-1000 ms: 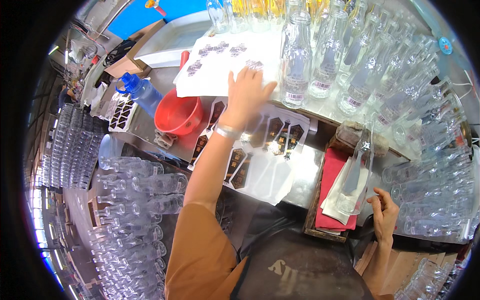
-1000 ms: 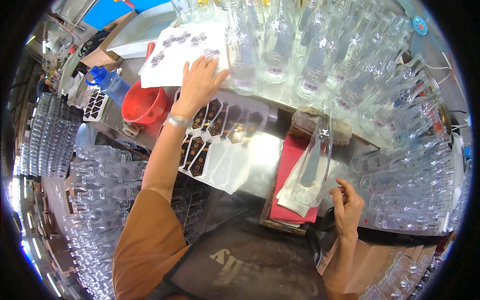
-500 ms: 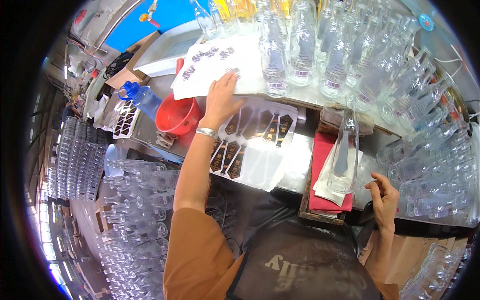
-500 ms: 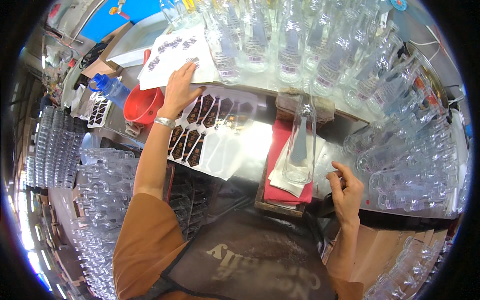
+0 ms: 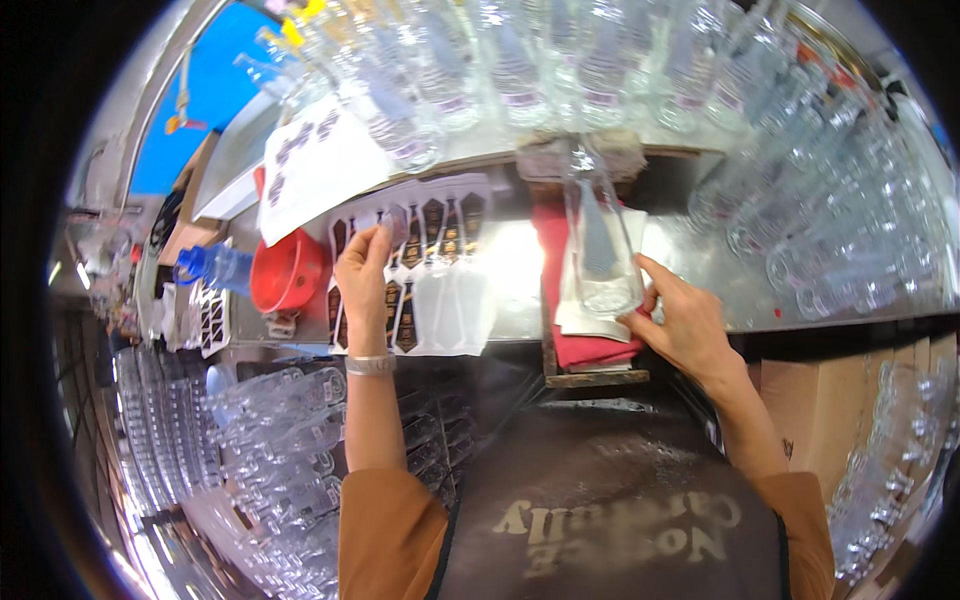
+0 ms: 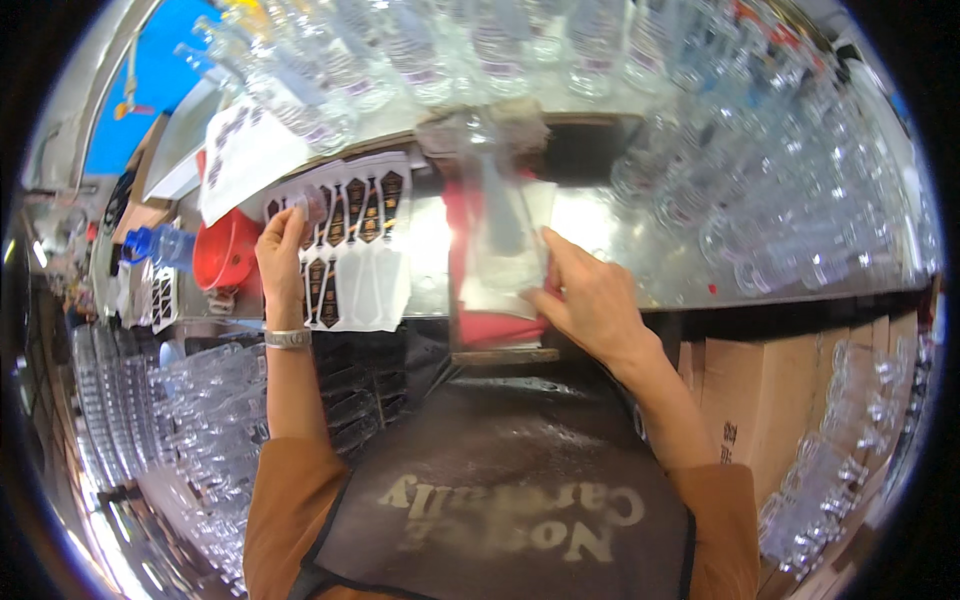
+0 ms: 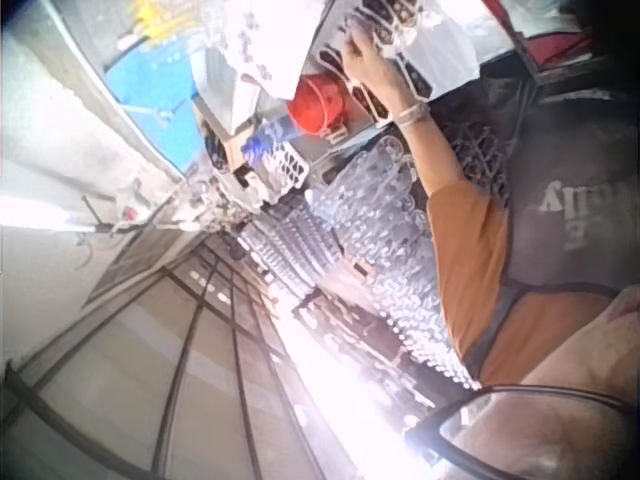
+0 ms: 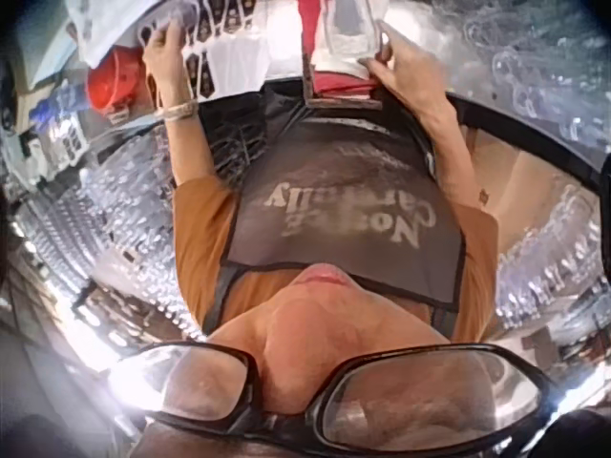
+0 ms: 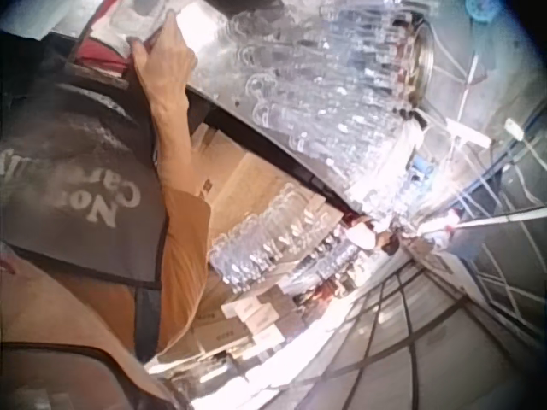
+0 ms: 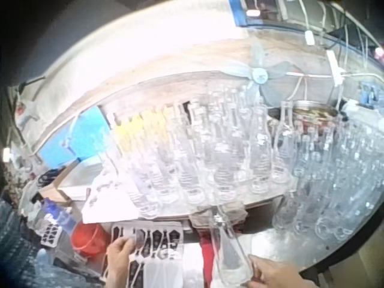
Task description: The person repeatedly picks up clear plastic bottles, applies a rectangular label to each bottle, and places the labeled bottles into a cardboard box. The process is repeated for multiple bottles in a consistent sequence.
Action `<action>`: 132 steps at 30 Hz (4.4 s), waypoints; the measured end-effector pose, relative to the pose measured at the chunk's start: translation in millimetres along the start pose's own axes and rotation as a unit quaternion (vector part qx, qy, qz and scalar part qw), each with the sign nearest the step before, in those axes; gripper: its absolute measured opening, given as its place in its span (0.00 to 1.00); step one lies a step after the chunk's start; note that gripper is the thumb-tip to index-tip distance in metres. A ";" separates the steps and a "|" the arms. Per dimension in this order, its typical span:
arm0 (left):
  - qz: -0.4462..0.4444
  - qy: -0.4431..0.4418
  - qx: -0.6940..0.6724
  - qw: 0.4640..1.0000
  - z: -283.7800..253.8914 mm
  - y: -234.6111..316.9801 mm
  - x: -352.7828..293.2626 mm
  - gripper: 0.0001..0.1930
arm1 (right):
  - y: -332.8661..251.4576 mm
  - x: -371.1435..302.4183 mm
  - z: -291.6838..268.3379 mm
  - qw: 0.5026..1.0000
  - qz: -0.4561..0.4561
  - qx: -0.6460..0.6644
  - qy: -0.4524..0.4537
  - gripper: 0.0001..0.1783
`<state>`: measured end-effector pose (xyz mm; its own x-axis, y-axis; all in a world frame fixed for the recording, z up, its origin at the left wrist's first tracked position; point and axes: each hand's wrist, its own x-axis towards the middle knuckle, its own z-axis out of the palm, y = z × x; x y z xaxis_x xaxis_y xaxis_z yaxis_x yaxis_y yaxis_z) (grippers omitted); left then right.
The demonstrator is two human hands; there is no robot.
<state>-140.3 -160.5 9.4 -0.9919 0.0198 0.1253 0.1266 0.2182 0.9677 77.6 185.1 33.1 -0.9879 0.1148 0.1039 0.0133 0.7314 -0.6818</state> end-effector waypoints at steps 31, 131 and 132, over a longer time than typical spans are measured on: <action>0.305 -0.147 0.186 0.923 157.7 72.4 -100.9 0.27 | 11.9 10.6 -1.4 0.998 -0.057 -0.004 -0.030 0.31; 0.218 -0.164 0.077 0.959 152.5 51.5 -139.3 0.60 | -48.9 138.9 -50.4 0.933 -0.279 -0.173 0.149 0.10; 0.209 -0.148 0.063 0.965 153.1 49.2 -140.6 0.56 | -56.9 130.5 -52.8 0.943 -0.298 -0.141 0.041 0.10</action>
<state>4.2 -3.2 5.9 -0.8156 0.4047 0.4135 0.5328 0.2465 0.8096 -43.9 194.0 123.7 -0.8181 -0.3305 0.4705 -0.4886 0.8311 -0.2657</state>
